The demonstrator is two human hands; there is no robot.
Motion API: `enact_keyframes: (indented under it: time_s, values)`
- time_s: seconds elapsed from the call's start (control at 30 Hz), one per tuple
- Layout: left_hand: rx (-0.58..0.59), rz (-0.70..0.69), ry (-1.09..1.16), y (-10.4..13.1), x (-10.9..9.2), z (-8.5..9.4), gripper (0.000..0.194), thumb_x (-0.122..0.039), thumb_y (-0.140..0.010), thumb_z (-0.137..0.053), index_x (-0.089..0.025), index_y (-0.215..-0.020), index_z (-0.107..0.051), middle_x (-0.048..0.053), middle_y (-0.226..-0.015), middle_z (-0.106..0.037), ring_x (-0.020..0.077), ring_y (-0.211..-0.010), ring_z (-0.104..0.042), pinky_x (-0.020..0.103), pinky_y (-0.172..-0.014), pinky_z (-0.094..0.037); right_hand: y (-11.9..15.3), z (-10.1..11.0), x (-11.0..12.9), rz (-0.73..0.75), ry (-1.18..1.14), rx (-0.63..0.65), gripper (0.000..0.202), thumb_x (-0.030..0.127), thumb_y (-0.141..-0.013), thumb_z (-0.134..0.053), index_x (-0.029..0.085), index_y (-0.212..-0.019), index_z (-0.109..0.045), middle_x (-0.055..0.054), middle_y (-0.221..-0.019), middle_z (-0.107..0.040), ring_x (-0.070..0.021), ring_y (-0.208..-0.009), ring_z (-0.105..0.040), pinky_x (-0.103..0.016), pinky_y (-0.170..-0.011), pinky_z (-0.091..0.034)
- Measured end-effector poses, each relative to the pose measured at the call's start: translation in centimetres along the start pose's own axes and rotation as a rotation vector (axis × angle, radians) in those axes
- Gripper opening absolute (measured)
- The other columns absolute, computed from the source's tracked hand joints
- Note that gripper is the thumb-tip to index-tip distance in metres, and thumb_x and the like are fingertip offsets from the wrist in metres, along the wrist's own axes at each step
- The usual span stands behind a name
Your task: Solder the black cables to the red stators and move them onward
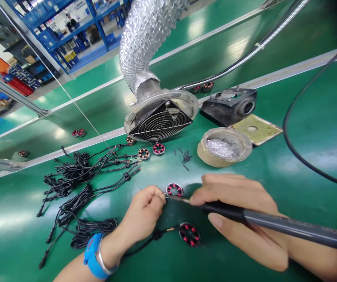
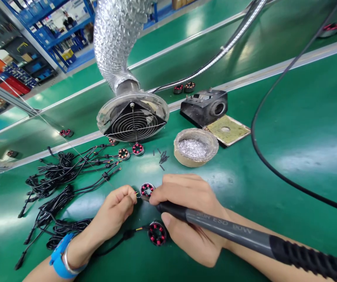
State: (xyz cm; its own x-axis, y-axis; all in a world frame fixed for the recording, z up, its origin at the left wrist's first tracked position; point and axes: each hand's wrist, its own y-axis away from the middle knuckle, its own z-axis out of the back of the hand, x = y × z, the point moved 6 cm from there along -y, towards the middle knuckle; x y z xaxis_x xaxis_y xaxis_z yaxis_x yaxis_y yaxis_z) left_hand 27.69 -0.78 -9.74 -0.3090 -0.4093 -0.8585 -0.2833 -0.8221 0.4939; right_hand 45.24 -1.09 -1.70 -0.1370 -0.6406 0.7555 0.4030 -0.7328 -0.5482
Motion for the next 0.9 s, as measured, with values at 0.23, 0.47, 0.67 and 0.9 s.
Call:
enact_keyframes:
  time_s: [0.23,0.47,0.67,0.9]
  values:
    - [0.0,-0.004,-0.044,0.1,-0.04,0.06,0.017,-0.029,-0.085,-0.044,-0.02,-0.071,-0.047,-0.009,-0.052,-0.034,0.0086,-0.049,-0.025,0.021,-0.045,-0.021,0.01,-0.28,-0.02,-0.001,-0.024,0.014,0.025,0.01,-0.077,-0.046,0.02,-0.096,-0.059,0.002,-0.062,-0.047,-0.0135,-0.051,-0.042,-0.029,-0.051,-0.031]
    - [0.005,0.0,-0.038,-0.01,0.01,0.05,0.018,-0.029,-0.086,-0.046,-0.02,-0.071,-0.047,-0.009,-0.053,-0.033,0.0087,-0.049,-0.025,0.021,-0.045,-0.021,-0.03,-0.34,0.0,0.02,-0.018,0.014,0.029,0.01,-0.076,-0.046,0.022,-0.1,-0.058,0.003,-0.06,-0.047,-0.0144,-0.049,-0.044,-0.03,-0.05,-0.032]
    - [0.01,-0.001,-0.036,0.13,0.09,0.04,0.018,-0.03,-0.087,-0.045,-0.02,-0.072,-0.047,-0.009,-0.053,-0.032,0.0087,-0.049,-0.024,0.021,-0.045,-0.02,0.29,0.14,0.2,0.019,0.028,-0.006,0.03,0.011,-0.076,-0.048,0.023,-0.102,-0.057,0.001,-0.064,-0.056,-0.015,-0.049,-0.049,-0.031,-0.05,-0.037]
    - [0.013,-0.005,-0.025,0.1,0.1,-0.04,0.019,-0.031,-0.087,-0.046,-0.019,-0.073,-0.047,-0.009,-0.053,-0.031,0.0083,-0.049,-0.024,0.02,-0.044,-0.02,0.41,0.43,0.18,0.014,0.025,-0.053,0.03,0.012,-0.079,-0.049,0.023,-0.105,-0.06,0.0,-0.065,-0.058,-0.0154,-0.049,-0.048,-0.032,-0.049,-0.036]
